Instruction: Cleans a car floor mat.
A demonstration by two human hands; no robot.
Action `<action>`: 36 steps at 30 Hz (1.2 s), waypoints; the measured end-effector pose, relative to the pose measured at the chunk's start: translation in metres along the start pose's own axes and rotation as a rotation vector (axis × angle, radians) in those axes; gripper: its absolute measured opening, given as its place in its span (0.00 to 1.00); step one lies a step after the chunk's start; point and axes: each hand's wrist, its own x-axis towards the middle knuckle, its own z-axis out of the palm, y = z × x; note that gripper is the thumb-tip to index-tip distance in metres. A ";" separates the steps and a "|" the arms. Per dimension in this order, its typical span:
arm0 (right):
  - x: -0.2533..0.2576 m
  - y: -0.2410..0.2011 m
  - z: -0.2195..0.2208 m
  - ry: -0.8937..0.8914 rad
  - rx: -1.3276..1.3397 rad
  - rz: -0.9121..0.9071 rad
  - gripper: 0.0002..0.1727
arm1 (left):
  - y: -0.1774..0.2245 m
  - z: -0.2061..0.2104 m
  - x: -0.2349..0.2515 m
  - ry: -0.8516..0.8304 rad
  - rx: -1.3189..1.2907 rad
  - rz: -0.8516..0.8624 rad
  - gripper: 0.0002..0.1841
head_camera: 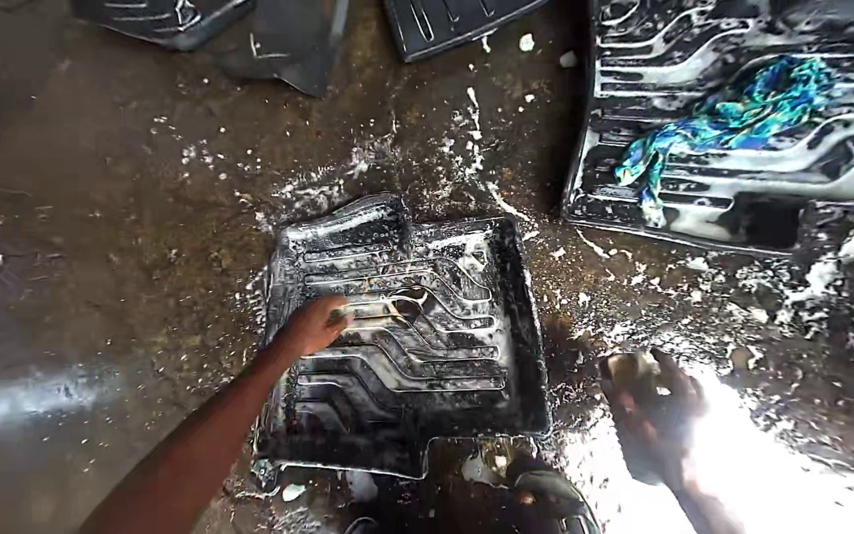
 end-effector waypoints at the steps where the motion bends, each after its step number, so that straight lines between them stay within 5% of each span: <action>1: -0.005 0.010 -0.005 0.001 -0.020 0.066 0.45 | -0.019 -0.003 -0.023 0.003 0.076 -0.102 0.25; 5: -0.023 0.007 -0.016 -0.095 -0.100 0.254 0.44 | -0.092 0.012 -0.083 0.136 0.051 -0.443 0.34; 8: -0.031 0.096 0.049 0.214 -0.290 -0.081 0.40 | -0.116 0.037 -0.093 0.188 -0.230 -0.620 0.31; 9: -0.027 0.098 0.058 0.265 -0.321 -0.135 0.38 | -0.119 0.045 -0.091 0.230 -0.301 -0.643 0.27; 12: -0.019 0.023 0.030 -0.022 -0.204 0.064 0.34 | -0.122 0.052 -0.084 0.334 -0.420 -0.614 0.21; 18: -0.024 0.050 0.056 0.145 -0.296 -0.025 0.46 | -0.119 0.053 -0.076 0.570 -0.702 -0.651 0.21; 21: -0.037 0.014 0.041 0.054 -0.319 0.143 0.43 | -0.104 0.053 -0.078 0.654 -0.534 -0.589 0.23; 26: -0.048 0.025 0.040 0.089 -0.329 0.004 0.41 | -0.075 0.049 -0.094 0.760 -0.327 -0.489 0.21; 31: -0.018 -0.034 0.015 0.188 -0.151 -0.112 0.42 | -0.061 0.049 -0.076 0.408 -0.233 -0.593 0.24; 33: 0.008 -0.075 0.018 0.153 -0.173 -0.242 0.43 | -0.046 0.052 -0.060 0.331 -0.131 -0.625 0.36; 36: 0.058 -0.135 0.052 0.020 -0.220 -0.481 0.40 | -0.014 0.055 -0.022 0.425 0.056 -0.357 0.42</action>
